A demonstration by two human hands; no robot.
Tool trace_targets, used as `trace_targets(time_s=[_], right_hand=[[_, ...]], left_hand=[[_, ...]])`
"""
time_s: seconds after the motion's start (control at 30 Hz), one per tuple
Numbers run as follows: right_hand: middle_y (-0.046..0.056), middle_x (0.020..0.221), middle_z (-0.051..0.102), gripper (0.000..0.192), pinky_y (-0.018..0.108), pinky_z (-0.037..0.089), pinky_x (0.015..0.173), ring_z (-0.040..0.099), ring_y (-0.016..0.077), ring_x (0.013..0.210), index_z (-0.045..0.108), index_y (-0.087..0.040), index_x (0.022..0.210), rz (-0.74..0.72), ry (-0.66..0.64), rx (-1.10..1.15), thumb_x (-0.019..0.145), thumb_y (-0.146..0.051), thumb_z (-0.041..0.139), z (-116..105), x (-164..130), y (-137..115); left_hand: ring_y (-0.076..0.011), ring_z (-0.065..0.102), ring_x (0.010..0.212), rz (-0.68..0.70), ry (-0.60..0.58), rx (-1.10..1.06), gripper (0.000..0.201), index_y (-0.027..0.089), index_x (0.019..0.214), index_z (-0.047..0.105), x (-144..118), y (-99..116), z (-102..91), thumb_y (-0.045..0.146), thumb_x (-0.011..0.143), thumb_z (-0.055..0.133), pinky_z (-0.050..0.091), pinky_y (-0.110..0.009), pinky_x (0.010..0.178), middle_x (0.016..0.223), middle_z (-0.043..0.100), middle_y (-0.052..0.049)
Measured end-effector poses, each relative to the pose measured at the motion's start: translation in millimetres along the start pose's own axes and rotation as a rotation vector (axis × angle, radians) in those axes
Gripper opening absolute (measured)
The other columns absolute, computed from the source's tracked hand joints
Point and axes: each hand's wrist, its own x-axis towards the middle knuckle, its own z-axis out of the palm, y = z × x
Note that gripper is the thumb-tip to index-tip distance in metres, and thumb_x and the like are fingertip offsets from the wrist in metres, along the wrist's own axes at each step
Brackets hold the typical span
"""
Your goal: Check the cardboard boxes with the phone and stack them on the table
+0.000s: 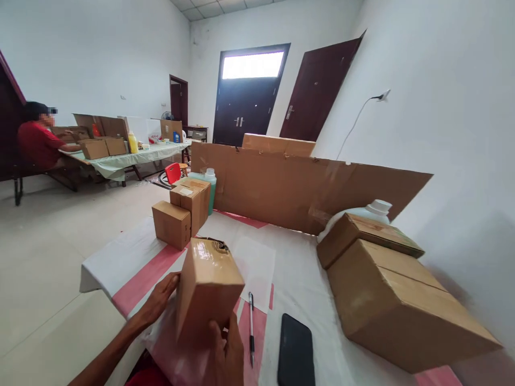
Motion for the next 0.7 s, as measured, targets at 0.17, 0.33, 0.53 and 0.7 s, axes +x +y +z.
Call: trace_targets(time_s=[0.17, 0.33, 0.53, 0.7], right_hand=[[0.010, 0.132, 0.071, 0.102, 0.044, 0.053, 0.099, 0.068, 0.0287, 0.117, 0.015, -0.030, 0.165, 0.159, -0.191, 0.205, 0.087, -0.069, 0.068, 18, -10, -40], [0.010, 0.107, 0.077, 0.094, 0.039, 0.058, 0.072, 0.076, 0.0266, 0.085, 0.036, -0.024, 0.156, 0.356, -0.488, 0.458, 0.082, -0.073, 0.070, 87, -2, -56], [0.007, 0.079, 0.075, 0.060, 0.030, 0.057, 0.062, 0.076, 0.0216, 0.067, 0.053, -0.017, 0.121, 0.374, -0.489, 0.522, 0.093, -0.071, 0.057, 159, 57, -70], [0.008, 0.077, 0.075, 0.032, 0.029, 0.060, 0.069, 0.077, 0.0175, 0.067, 0.040, -0.016, 0.123, 0.439, -0.476, 0.507, 0.112, -0.041, 0.025, 185, 101, -81]], left_hand=[[-0.0304, 0.059, 0.131, -0.072, 0.136, 0.023, 0.061, 0.023, 0.130, 0.068, -70, 29, -75.9, 0.069, 0.098, 0.042, 0.045, -0.046, 0.114, 0.137, 0.068, -0.010], [-0.0340, 0.063, 0.124, -0.158, 0.388, 0.145, 0.066, 0.023, 0.133, 0.066, -72, 55, -134.7, 0.072, 0.089, 0.056, 0.053, -0.043, 0.102, 0.140, 0.066, -0.010], [-0.0328, 0.065, 0.110, -0.146, 0.330, 0.170, 0.075, 0.015, 0.119, 0.072, 36, 55, -170.8, 0.077, 0.080, 0.059, 0.052, -0.037, 0.088, 0.120, 0.074, -0.011], [-0.0292, 0.069, 0.094, -0.172, 0.206, 0.178, 0.074, 0.013, 0.104, 0.079, 124, 49, -178.9, 0.075, 0.065, 0.070, 0.050, -0.031, 0.073, 0.098, 0.080, -0.009]])
